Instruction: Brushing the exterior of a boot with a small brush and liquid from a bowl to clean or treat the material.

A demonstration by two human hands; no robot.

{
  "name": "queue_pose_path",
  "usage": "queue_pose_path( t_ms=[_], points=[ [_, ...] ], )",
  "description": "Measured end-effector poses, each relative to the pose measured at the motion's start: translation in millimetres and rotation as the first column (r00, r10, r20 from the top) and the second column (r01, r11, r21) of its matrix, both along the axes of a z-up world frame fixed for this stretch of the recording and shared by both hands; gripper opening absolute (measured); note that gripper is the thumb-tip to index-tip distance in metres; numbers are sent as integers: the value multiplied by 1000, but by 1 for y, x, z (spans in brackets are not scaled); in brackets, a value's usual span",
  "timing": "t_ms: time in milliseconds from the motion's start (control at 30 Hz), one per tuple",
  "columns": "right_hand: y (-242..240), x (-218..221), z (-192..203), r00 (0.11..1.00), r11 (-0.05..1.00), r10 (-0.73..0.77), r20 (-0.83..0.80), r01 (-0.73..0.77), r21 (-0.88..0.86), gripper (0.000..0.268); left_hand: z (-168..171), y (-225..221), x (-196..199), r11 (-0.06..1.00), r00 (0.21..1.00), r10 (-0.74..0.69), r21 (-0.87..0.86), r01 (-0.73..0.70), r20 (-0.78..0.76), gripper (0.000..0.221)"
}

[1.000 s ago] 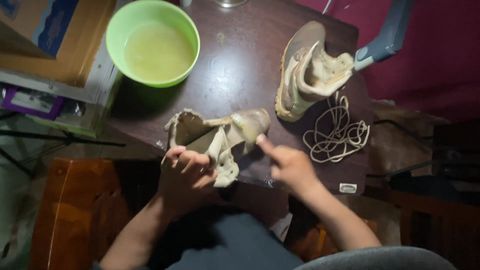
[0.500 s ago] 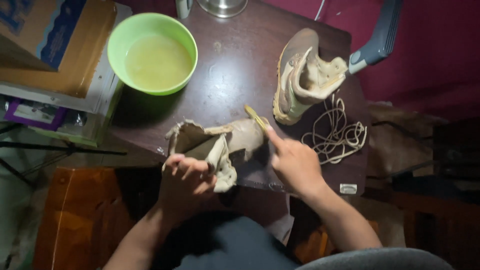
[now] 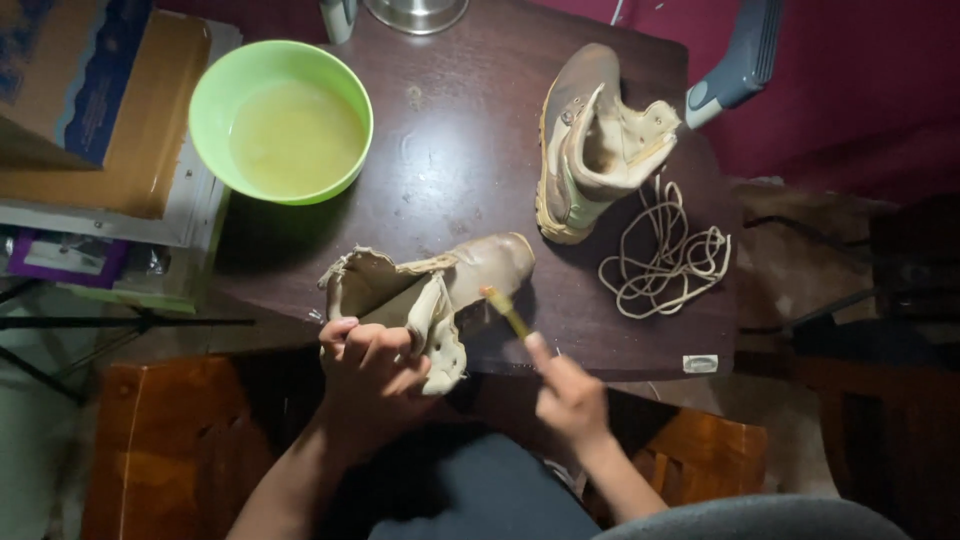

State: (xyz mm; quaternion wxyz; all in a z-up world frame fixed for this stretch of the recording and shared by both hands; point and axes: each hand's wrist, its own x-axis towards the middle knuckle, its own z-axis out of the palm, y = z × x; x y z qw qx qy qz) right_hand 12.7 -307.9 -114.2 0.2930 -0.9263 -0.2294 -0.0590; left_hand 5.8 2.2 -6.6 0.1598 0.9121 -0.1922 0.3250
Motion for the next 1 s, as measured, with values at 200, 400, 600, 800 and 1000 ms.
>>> queue_pose_path(
  t_ms=[200,400,600,800,1000],
  points=[
    [9,-6,-14,959,993,-102,265,84,77,54,5,-3,-6,998,998,-55,9,55,42,73],
    [25,-6,-12,974,991,-116,193,99,95,57,5,-8,-10,997,996,-47,-68,42,-79,48],
    [40,-36,-14,995,980,-83,59,71,187,55,14,-21,6,982,994,104,-156,-107,-30,25],
    [49,-7,12,980,965,-179,84,159,209,53,7,-25,5,974,994,89,-202,-101,-65,31],
    [73,-35,1,996,936,-17,91,-16,353,57,32,-9,22,882,964,204,-394,-257,-172,43]
  ],
)
